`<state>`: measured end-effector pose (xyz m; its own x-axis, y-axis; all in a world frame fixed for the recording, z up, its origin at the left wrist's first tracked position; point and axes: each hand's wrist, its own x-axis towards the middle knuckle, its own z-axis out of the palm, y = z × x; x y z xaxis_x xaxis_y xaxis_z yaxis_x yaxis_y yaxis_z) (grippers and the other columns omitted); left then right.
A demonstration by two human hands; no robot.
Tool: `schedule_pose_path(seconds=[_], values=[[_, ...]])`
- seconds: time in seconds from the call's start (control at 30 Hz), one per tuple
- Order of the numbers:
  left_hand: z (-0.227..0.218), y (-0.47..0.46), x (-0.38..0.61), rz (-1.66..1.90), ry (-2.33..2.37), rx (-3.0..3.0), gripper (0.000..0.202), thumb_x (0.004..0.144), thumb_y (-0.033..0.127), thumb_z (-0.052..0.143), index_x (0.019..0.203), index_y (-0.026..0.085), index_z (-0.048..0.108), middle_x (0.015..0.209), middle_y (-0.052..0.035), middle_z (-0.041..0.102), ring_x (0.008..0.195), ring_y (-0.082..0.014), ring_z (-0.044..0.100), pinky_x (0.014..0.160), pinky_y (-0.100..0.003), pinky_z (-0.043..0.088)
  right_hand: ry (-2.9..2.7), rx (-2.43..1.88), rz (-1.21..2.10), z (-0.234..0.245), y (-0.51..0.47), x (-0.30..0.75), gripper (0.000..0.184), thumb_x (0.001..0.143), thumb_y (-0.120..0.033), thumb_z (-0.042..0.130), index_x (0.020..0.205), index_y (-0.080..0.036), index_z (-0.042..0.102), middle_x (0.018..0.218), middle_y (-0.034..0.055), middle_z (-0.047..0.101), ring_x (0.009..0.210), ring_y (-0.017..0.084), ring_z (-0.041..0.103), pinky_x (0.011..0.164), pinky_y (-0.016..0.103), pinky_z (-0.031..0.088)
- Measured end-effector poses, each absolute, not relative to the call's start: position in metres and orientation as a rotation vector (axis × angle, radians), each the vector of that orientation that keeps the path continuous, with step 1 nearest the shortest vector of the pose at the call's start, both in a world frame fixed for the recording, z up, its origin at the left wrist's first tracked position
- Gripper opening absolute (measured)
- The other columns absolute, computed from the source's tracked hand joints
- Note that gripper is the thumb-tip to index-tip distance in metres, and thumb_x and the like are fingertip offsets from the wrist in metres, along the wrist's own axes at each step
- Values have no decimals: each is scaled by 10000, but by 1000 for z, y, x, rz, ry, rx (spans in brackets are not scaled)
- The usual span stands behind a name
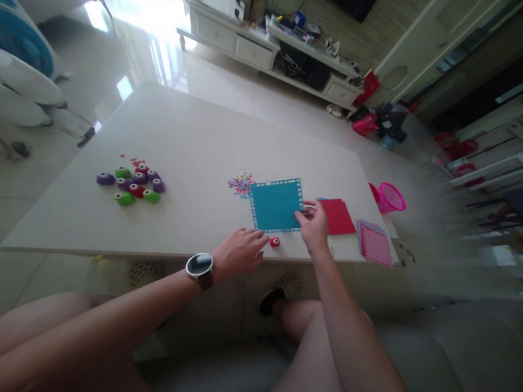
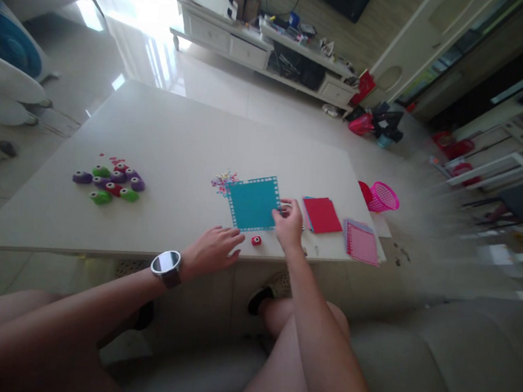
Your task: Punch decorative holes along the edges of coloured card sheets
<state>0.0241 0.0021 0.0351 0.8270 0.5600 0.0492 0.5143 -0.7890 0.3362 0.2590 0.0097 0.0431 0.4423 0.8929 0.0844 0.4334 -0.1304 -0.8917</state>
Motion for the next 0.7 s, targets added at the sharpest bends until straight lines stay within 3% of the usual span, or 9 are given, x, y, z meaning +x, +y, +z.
schedule_pose_path(seconds=[0.13,0.3,0.5,0.7], values=[[25,11,27,219,992,2639,197,931,205,487,1082,183,612,1116,-116,656,1040,-262,605,869,-395,485,-721,-1682,356,60,-3,370,400,601,-288,705,956,-216,537,910,11,672,840,173,654,787,304,543],[-2,25,28,271,1305,2544,318,954,280,461,1215,157,594,1258,-156,610,1158,-304,560,961,-445,475,-440,-1778,207,67,-55,491,371,523,-239,696,831,-220,491,755,-36,614,676,145,609,656,303,556],[-35,32,23,353,1467,2511,434,989,368,417,1380,234,548,1467,-139,526,1450,-320,368,1195,-510,288,-314,-1969,162,49,-121,577,348,463,-228,694,737,-231,479,622,-47,555,515,151,541,476,303,501],[-43,32,24,337,1508,2535,445,1002,394,377,1402,266,526,1475,-132,518,1472,-322,343,1191,-525,273,-372,-2113,51,7,-132,631,295,467,-265,713,690,-239,522,586,-43,508,578,209,573,575,409,549]])
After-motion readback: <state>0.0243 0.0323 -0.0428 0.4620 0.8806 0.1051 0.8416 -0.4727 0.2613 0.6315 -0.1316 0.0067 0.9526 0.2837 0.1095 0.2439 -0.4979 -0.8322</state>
